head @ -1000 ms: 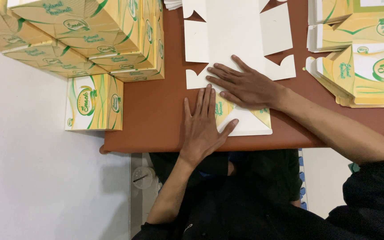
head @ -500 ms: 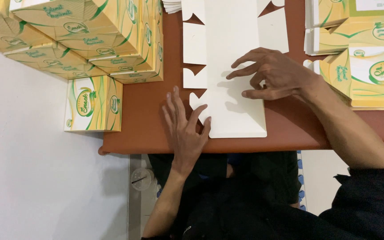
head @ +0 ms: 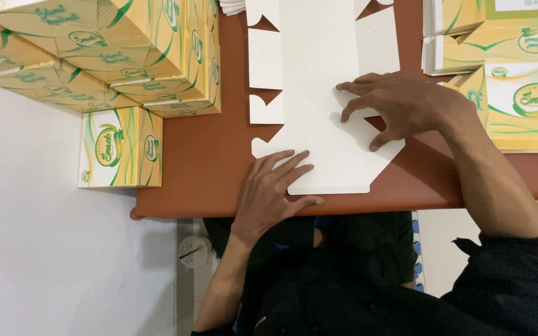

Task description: Folding flat cardboard templates into snack boxes and stacking them on a production floor.

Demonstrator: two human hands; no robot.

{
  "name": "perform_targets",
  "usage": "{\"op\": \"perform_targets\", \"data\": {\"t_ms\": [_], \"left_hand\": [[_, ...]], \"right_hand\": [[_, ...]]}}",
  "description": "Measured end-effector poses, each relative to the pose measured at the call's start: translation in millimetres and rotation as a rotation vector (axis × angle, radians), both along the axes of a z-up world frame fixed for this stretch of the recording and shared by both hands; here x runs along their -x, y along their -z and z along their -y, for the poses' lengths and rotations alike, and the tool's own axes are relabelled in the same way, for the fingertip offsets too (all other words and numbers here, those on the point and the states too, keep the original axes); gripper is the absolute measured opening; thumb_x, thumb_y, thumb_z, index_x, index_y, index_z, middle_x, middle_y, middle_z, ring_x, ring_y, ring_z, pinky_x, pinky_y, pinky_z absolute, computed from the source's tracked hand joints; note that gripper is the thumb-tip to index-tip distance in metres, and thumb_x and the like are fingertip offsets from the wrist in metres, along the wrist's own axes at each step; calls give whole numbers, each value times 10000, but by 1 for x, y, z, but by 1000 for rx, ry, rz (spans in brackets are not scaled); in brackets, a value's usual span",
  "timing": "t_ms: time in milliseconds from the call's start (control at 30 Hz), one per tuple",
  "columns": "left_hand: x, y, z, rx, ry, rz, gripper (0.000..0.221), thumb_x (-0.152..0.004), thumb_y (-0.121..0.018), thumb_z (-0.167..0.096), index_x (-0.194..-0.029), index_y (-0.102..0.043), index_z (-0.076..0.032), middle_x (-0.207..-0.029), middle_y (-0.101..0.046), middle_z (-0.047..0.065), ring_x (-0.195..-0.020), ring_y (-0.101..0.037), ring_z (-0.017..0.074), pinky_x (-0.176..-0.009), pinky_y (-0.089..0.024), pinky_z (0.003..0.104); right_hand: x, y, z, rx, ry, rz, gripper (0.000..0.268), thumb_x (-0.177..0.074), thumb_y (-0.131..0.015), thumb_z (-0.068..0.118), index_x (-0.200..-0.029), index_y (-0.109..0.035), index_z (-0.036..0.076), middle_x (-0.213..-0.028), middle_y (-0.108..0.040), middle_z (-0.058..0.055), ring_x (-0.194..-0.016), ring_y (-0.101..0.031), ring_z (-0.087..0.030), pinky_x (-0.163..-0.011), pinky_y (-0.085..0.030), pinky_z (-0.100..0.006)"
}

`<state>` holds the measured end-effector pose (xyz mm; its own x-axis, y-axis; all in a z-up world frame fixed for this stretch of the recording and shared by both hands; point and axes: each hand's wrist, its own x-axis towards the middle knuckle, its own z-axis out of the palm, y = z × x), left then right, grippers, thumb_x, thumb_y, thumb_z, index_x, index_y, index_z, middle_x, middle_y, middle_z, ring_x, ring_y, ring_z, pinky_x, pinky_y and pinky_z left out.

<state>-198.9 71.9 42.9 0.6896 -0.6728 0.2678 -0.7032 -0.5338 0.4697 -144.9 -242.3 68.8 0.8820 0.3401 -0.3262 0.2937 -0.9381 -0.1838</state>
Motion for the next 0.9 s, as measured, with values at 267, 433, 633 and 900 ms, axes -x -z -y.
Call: {"op": "perform_targets", "data": {"t_ms": [267,433,633,900], "left_hand": [[-6,-2,16,41,-157,-123,359,-816,-862,-494,-984,-835,-179,-1245,-764,-76,-1228,-633,158,-1041,-475,393],[-10,5,20,-12,-203,-236,368,-784,-893,-507,-969,-776,-211,-1274,-682,-112,-1270,-555,156,-1058,-394,424],[-6,10,32,-37,-228,-130,520,-760,-876,-645,-852,-652,-185,-1146,-584,-42,-1155,-535,207,-988,-363,438],[-24,4,13,-109,-37,-299,442,-811,-849,-565,-964,-668,-192,-1278,-596,-49,-1295,-509,208,-1011,-371,450]], "right_hand": [[5,22,-28,-105,-223,-91,809,-541,-967,757,-1115,-766,224,-1828,-164,-39,-1686,-97,-324,-1310,-217,-591],[3,54,-27,-228,-346,69,944,-393,-1022,766,-1043,-669,180,-1798,-186,-160,-1669,-49,-387,-1352,-29,-568],[4,52,-29,-190,-371,35,928,-526,-942,849,-1041,-619,148,-1798,-143,-193,-1670,-3,-387,-1339,37,-610],[2,54,-26,-213,-371,46,966,-386,-1037,754,-1040,-629,170,-1806,-150,-154,-1672,-10,-358,-1347,20,-583]]}}
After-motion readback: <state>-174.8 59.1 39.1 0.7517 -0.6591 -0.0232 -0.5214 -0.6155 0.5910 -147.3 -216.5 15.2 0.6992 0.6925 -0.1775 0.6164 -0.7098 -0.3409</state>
